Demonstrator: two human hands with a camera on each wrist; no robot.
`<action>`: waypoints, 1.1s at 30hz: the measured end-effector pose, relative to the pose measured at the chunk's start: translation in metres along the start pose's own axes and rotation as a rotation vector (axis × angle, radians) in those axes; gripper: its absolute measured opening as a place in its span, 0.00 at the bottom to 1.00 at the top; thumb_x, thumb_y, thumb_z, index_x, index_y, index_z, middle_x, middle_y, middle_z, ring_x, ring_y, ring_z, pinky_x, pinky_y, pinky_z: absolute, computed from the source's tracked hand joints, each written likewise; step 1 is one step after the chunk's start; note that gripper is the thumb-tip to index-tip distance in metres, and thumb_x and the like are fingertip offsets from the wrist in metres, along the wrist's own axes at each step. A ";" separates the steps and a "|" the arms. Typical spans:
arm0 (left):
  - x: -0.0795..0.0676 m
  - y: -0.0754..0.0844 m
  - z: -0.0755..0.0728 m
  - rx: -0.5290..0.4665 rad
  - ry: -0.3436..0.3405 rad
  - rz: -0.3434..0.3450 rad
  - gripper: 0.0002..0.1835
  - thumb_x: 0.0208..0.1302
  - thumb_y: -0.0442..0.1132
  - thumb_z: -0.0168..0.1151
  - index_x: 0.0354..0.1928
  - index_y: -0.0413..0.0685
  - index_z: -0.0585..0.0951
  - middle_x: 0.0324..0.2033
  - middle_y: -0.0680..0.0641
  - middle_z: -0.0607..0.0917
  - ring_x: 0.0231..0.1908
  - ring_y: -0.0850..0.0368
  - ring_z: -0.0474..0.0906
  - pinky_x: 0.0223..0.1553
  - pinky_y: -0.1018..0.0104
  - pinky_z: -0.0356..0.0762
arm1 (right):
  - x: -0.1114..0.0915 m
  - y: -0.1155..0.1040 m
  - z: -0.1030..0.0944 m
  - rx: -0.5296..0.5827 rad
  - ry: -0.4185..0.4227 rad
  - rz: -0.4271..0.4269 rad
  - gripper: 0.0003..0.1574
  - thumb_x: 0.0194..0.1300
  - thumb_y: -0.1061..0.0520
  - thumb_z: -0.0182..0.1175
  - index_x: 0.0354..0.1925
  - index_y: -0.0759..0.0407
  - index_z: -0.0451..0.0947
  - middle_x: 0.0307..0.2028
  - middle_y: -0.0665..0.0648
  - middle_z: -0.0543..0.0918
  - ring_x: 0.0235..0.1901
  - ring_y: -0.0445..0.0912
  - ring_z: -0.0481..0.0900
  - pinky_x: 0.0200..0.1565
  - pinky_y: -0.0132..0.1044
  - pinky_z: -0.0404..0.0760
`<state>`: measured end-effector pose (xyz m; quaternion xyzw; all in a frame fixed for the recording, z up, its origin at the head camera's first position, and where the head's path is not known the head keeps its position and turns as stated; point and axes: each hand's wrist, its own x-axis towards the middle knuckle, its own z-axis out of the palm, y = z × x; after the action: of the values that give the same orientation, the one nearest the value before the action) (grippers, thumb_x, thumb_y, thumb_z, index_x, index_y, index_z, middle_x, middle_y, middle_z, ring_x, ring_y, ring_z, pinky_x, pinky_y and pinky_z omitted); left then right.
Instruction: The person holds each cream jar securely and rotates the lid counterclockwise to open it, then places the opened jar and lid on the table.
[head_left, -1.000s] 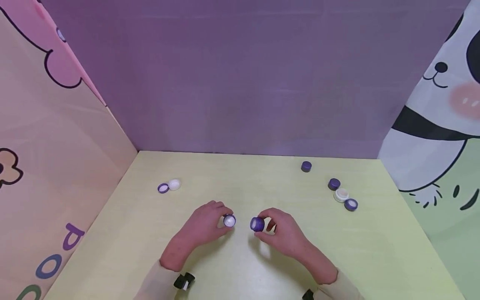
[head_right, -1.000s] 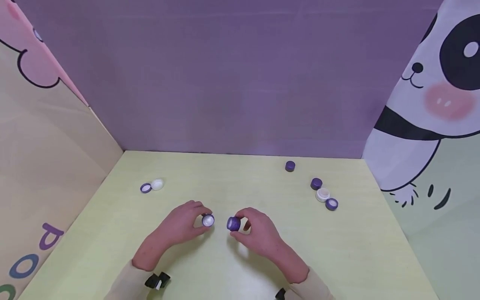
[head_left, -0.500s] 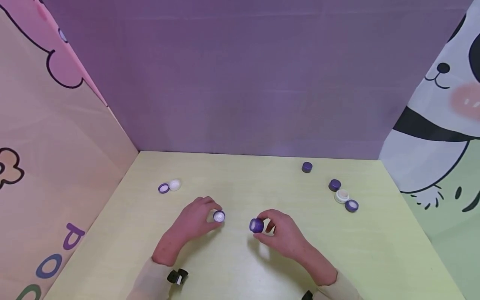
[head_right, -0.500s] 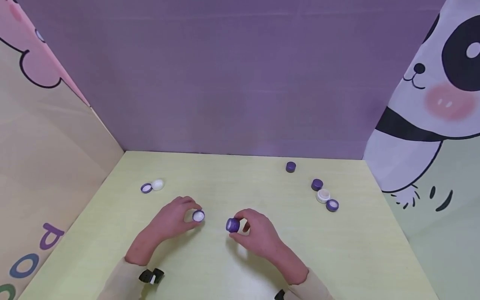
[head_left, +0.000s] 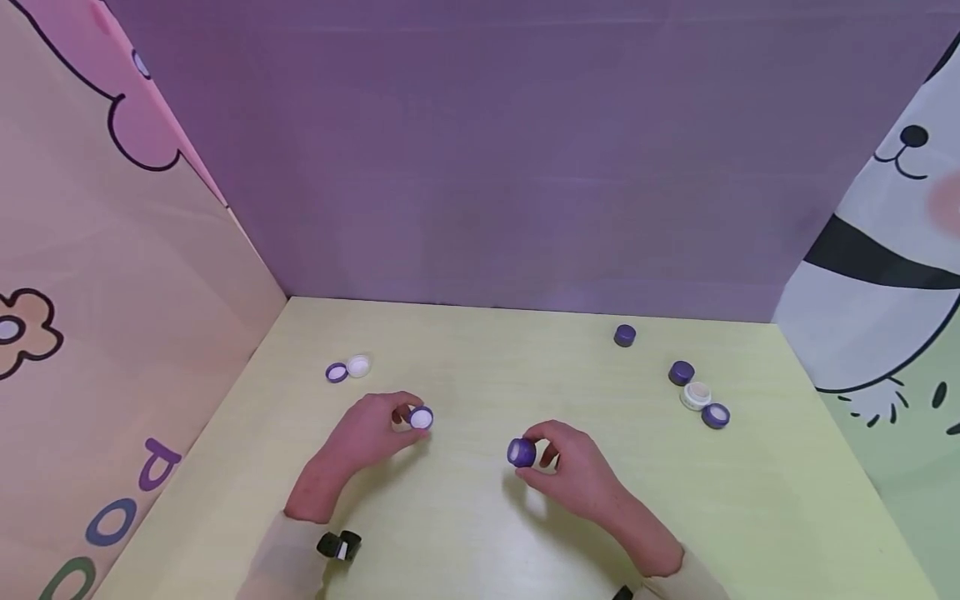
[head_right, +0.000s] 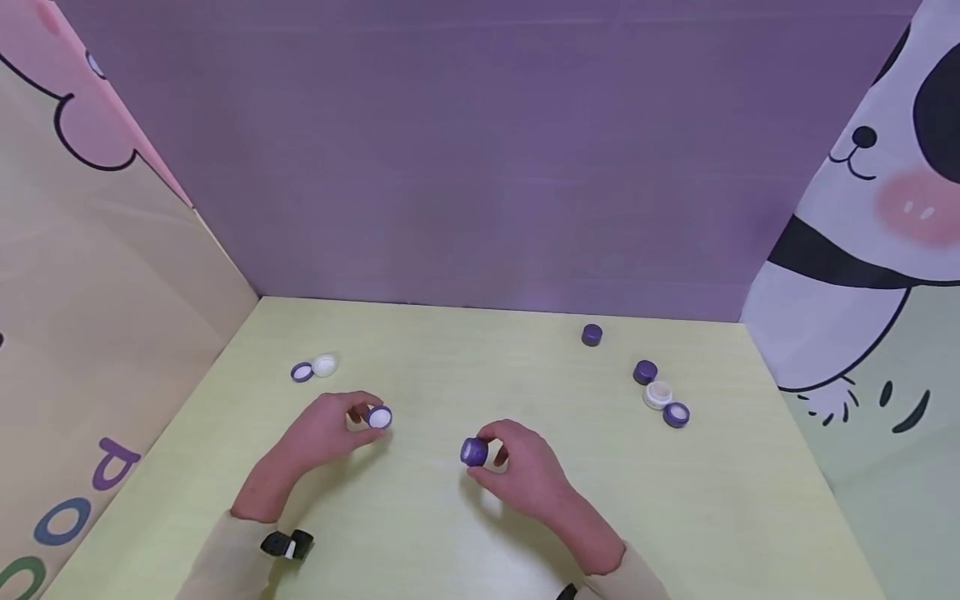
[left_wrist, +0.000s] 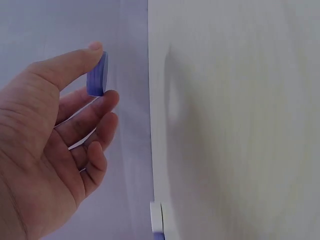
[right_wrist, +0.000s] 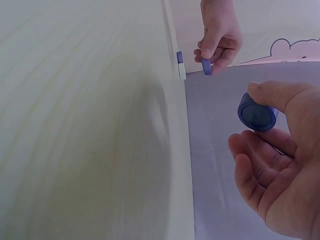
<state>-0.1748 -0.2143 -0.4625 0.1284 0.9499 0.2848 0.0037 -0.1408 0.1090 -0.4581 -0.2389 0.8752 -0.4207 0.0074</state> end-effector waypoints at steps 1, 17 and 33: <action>0.000 -0.002 -0.002 0.004 0.004 0.002 0.19 0.52 0.47 0.75 0.46 0.52 0.84 0.31 0.58 0.82 0.34 0.59 0.76 0.34 0.63 0.75 | 0.000 0.000 0.000 -0.001 -0.002 0.000 0.20 0.53 0.56 0.74 0.44 0.49 0.78 0.39 0.40 0.79 0.29 0.36 0.76 0.29 0.32 0.75; 0.002 -0.050 -0.028 0.018 0.074 -0.028 0.20 0.52 0.50 0.75 0.46 0.51 0.84 0.44 0.49 0.82 0.45 0.47 0.78 0.38 0.55 0.77 | 0.001 0.003 -0.005 0.002 -0.003 -0.012 0.21 0.53 0.56 0.74 0.45 0.50 0.78 0.39 0.41 0.79 0.29 0.37 0.77 0.31 0.32 0.76; 0.003 -0.094 -0.049 0.032 0.152 -0.018 0.21 0.52 0.47 0.75 0.44 0.41 0.85 0.49 0.40 0.79 0.50 0.40 0.75 0.50 0.45 0.72 | 0.001 0.005 -0.002 0.007 -0.009 -0.012 0.21 0.53 0.56 0.75 0.44 0.51 0.78 0.39 0.41 0.80 0.29 0.37 0.77 0.30 0.32 0.76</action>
<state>-0.2048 -0.3157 -0.4725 0.0981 0.9530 0.2784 -0.0679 -0.1445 0.1131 -0.4603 -0.2461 0.8722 -0.4225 0.0096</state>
